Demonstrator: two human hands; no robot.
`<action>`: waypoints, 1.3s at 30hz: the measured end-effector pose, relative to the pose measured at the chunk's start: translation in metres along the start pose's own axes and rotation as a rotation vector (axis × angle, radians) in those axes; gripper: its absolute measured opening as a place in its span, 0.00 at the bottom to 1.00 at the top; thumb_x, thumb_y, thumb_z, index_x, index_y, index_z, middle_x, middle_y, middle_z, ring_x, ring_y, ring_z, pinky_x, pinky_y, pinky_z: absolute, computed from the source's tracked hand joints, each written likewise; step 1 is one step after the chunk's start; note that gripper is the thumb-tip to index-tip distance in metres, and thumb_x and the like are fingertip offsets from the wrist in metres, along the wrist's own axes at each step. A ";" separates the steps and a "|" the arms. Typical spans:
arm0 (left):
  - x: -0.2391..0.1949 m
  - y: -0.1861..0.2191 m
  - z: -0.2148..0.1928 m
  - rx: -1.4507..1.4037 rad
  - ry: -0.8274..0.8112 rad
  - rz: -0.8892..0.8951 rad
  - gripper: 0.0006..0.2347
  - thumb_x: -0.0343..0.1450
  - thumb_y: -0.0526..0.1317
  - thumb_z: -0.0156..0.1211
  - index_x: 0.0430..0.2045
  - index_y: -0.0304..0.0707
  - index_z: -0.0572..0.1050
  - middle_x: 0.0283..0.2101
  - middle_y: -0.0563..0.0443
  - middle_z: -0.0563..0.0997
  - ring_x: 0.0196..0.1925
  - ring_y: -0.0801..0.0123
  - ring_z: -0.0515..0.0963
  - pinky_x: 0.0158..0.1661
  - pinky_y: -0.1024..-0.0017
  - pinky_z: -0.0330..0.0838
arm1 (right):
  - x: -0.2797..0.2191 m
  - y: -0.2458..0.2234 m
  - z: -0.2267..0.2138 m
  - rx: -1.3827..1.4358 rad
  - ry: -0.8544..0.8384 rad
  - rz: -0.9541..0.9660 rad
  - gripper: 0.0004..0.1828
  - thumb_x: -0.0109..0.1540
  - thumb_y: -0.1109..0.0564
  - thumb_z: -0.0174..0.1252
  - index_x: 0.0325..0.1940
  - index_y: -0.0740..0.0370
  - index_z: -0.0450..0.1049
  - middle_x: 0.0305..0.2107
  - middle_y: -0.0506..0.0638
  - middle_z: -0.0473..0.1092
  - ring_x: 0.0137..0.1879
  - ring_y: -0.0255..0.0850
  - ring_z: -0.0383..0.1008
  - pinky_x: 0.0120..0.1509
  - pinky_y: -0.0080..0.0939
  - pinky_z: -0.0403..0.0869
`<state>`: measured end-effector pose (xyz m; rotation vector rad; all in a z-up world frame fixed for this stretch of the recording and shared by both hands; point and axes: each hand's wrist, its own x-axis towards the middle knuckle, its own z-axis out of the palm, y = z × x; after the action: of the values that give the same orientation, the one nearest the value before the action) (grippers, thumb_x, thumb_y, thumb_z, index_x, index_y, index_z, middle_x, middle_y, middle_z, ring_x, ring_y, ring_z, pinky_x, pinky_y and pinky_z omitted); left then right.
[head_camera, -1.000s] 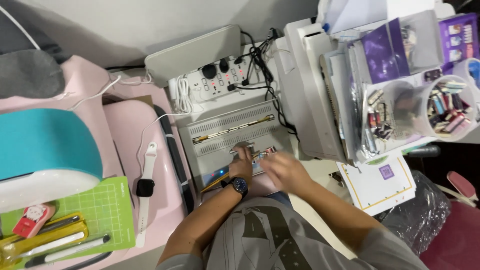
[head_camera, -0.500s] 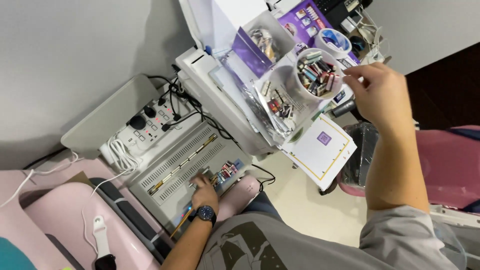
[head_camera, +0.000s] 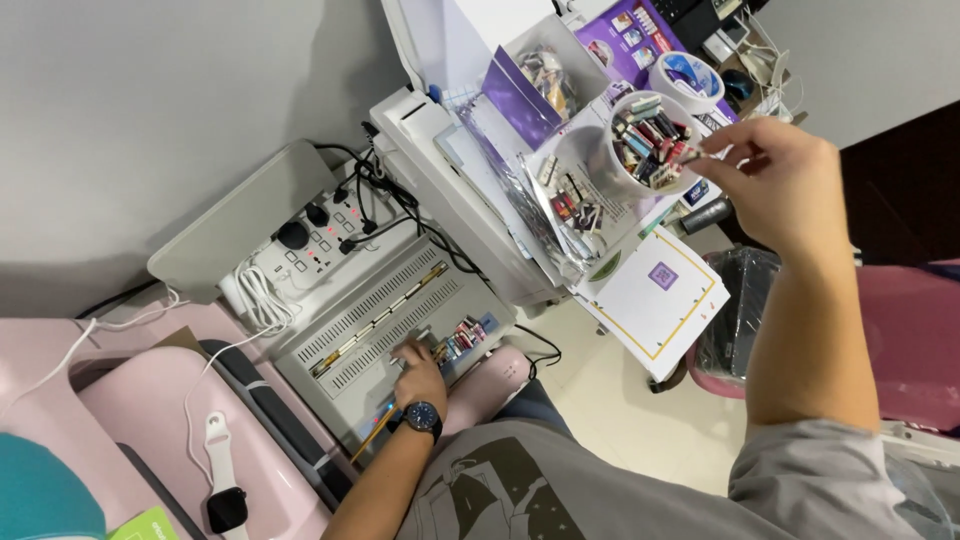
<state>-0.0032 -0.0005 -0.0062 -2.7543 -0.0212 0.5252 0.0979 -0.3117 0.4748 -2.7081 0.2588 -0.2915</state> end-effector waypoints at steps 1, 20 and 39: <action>0.002 0.003 0.006 -0.002 0.001 -0.005 0.32 0.64 0.39 0.62 0.67 0.47 0.61 0.65 0.28 0.63 0.12 0.69 0.76 0.10 0.61 0.71 | -0.007 -0.004 -0.003 0.001 0.000 -0.005 0.09 0.67 0.58 0.73 0.48 0.60 0.81 0.30 0.49 0.74 0.34 0.35 0.69 0.37 0.35 0.70; -0.012 -0.023 -0.031 -0.308 0.061 0.084 0.22 0.74 0.37 0.48 0.62 0.21 0.59 0.58 0.15 0.64 0.29 0.57 0.86 0.31 0.62 0.83 | -0.102 -0.087 0.345 0.881 -0.552 0.077 0.20 0.61 0.62 0.66 0.57 0.66 0.75 0.46 0.64 0.77 0.51 0.47 0.79 0.56 0.49 0.77; -0.002 -0.002 -0.004 -0.239 0.010 0.097 0.22 0.75 0.41 0.53 0.63 0.28 0.60 0.54 0.23 0.67 0.21 0.64 0.82 0.25 0.66 0.79 | -0.041 -0.014 0.491 0.037 -0.573 -0.557 0.07 0.67 0.56 0.57 0.39 0.58 0.80 0.36 0.55 0.75 0.42 0.47 0.79 0.43 0.42 0.78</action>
<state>-0.0037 0.0002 -0.0014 -3.0032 0.0557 0.5668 0.1782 -0.1079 0.0336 -2.6366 -0.6577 0.3300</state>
